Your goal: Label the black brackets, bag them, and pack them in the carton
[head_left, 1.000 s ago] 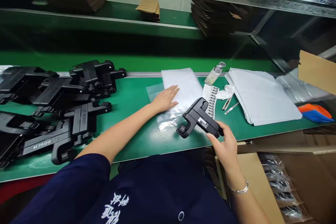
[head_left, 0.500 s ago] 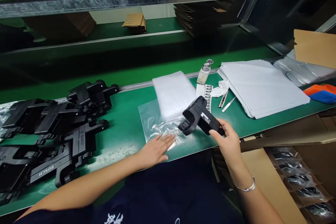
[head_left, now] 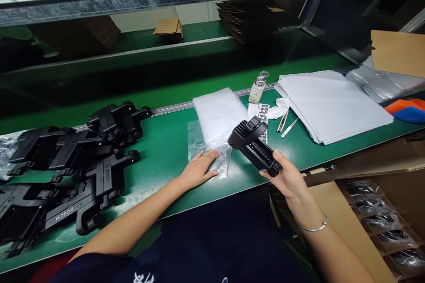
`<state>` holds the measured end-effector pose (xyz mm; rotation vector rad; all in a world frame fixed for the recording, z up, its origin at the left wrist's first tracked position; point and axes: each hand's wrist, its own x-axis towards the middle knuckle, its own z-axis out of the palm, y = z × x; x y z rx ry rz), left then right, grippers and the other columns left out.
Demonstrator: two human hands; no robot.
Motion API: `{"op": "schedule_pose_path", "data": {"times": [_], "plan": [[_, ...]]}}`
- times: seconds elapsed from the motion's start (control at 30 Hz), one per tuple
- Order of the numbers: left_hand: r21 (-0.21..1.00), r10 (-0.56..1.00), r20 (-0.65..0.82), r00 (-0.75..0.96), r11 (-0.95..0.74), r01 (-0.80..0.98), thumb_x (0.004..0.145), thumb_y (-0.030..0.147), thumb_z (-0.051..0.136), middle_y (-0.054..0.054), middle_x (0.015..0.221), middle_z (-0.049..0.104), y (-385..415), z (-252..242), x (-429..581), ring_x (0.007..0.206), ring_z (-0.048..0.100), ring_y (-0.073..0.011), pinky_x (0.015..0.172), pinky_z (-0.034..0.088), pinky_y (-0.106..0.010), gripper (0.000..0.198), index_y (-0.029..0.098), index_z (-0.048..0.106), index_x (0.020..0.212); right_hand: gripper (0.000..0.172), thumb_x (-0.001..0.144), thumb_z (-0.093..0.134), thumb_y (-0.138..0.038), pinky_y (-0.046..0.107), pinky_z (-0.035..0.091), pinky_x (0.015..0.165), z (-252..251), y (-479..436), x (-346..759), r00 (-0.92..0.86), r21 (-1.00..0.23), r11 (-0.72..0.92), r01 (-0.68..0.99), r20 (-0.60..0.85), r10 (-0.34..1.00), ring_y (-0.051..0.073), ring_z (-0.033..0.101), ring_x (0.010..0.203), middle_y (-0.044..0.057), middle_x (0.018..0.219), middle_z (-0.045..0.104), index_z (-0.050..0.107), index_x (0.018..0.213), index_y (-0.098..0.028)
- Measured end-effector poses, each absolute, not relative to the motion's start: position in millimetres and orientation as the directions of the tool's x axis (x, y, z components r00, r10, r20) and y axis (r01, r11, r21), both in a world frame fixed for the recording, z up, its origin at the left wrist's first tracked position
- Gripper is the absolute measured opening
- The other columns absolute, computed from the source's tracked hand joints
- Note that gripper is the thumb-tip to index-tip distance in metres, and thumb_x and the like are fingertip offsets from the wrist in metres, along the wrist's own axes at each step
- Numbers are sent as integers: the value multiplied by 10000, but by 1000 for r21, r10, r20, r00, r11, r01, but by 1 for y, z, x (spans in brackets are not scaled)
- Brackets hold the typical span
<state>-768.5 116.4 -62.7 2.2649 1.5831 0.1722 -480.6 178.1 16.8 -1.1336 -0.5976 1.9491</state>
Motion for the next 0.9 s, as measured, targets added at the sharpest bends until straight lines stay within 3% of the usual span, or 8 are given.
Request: {"op": "schedule_pose_path", "data": {"times": [0.07,0.17,0.27,0.4,0.63,0.73,0.9], "plan": [[384,950,-45,309,-269,883,969,375,418,-135,1424,503,123,-64,-773,1211,562,-254,1003,462,-419,385,153,571,1244,354,648,805,-500,270,582,580,12,174,-481,-319,-701,-601,-383,-511,799,164,658,725,24,852,734,710,839,-218],[352,963,57,265,-267,897,980,274,379,-99,1205,642,127,-53,-775,1031,626,-211,853,517,-333,323,180,687,1001,379,666,787,-508,329,578,706,-3,164,-478,-403,-767,-560,-313,-427,809,194,669,794,40,884,732,702,886,-211],[337,977,131,170,-205,919,959,276,441,-80,963,663,130,-24,-772,931,611,-211,773,497,-317,302,197,726,1017,480,629,810,-508,342,539,802,-26,154,-474,-481,-890,-406,-205,-270,834,216,659,869,50,925,713,684,993,-221],[490,981,69,181,-192,851,930,197,440,-32,804,608,131,15,-766,779,596,-163,667,450,-254,347,206,684,1178,578,568,833,-532,345,519,814,-53,147,-467,-552,-974,-225,-16,-179,814,236,644,905,57,958,685,657,1035,-239],[652,940,132,315,-322,687,902,153,431,-28,977,681,105,33,-759,863,632,-156,726,458,-240,482,224,499,1374,536,656,762,-543,389,516,837,-71,147,-457,-524,-984,-49,170,-133,841,252,633,967,87,1038,662,596,1066,-238],[650,916,178,361,-385,656,908,153,446,-55,1103,686,88,35,-760,942,648,-179,760,470,-265,479,195,462,1385,522,687,738,-516,408,514,852,-72,149,-451,-501,-972,-8,235,-128,856,263,632,994,104,1073,660,581,1091,-226],[610,836,161,524,-502,614,905,134,470,-63,1136,697,81,31,-755,975,662,-186,710,474,-262,486,177,425,1387,459,759,697,-423,418,494,887,-54,148,-458,-408,-918,74,390,-101,907,256,624,1009,104,1084,660,572,1142,-203]]}}
